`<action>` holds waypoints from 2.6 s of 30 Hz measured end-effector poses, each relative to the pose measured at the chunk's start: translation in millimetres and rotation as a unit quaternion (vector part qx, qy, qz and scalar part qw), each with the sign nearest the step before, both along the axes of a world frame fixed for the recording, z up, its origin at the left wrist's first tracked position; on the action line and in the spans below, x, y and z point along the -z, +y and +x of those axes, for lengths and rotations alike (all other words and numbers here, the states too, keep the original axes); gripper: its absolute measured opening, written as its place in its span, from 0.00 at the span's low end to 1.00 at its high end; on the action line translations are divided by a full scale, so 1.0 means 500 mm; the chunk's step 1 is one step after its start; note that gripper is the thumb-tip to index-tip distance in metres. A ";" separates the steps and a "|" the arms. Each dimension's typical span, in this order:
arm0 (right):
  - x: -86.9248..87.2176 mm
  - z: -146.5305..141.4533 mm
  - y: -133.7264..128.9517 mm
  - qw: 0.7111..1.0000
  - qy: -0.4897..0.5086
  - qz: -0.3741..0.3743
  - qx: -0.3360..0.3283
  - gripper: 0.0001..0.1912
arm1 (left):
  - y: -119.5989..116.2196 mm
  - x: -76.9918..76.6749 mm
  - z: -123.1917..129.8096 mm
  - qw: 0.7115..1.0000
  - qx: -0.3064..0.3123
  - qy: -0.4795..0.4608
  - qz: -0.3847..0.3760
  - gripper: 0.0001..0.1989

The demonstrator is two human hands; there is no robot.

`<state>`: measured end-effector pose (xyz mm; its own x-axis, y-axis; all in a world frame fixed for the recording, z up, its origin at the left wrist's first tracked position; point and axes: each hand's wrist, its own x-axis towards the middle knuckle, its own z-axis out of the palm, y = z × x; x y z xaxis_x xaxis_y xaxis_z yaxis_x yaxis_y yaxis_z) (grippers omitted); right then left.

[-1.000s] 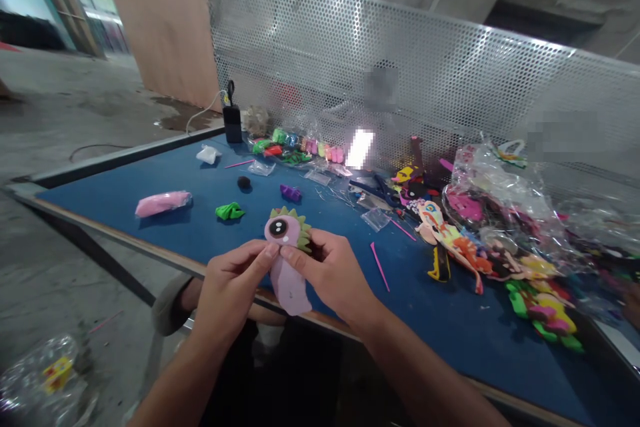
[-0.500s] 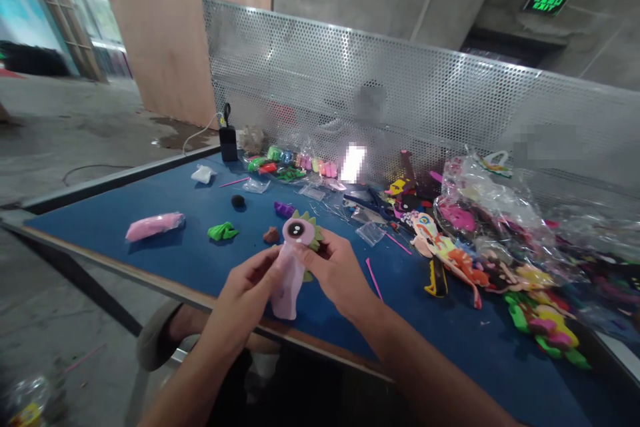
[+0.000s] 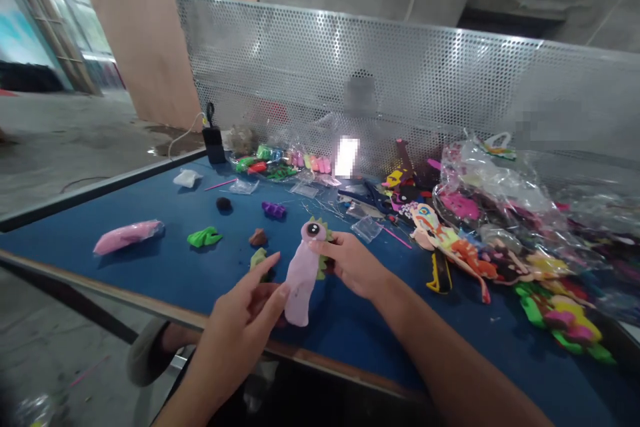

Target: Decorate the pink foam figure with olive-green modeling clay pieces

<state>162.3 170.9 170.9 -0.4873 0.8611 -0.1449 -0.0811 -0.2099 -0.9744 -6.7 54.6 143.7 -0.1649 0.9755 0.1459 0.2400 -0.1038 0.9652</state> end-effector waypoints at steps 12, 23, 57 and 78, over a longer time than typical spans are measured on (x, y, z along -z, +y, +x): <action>-0.001 0.061 0.051 0.718 -0.553 0.396 0.150 0.25 | -0.069 0.013 -0.083 0.963 -0.098 0.239 0.073 0.15; 0.016 0.038 0.047 0.784 -0.427 0.438 0.105 0.19 | 0.080 0.005 -0.069 0.857 -0.126 0.493 0.082 0.26; 0.017 -0.008 -0.051 0.800 -0.170 0.574 0.035 0.14 | 0.069 -0.022 -0.044 0.987 0.137 0.060 0.064 0.15; 0.023 -0.017 -0.059 0.689 -0.200 0.696 0.017 0.29 | 0.059 0.009 -0.064 0.884 0.300 -0.359 -0.022 0.31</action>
<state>153.6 141.6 159.2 -0.6244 0.3110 0.7165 0.2711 0.9466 -0.1746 -38.7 84.2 139.1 0.3495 0.9206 0.1739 -0.5207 0.0365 0.8530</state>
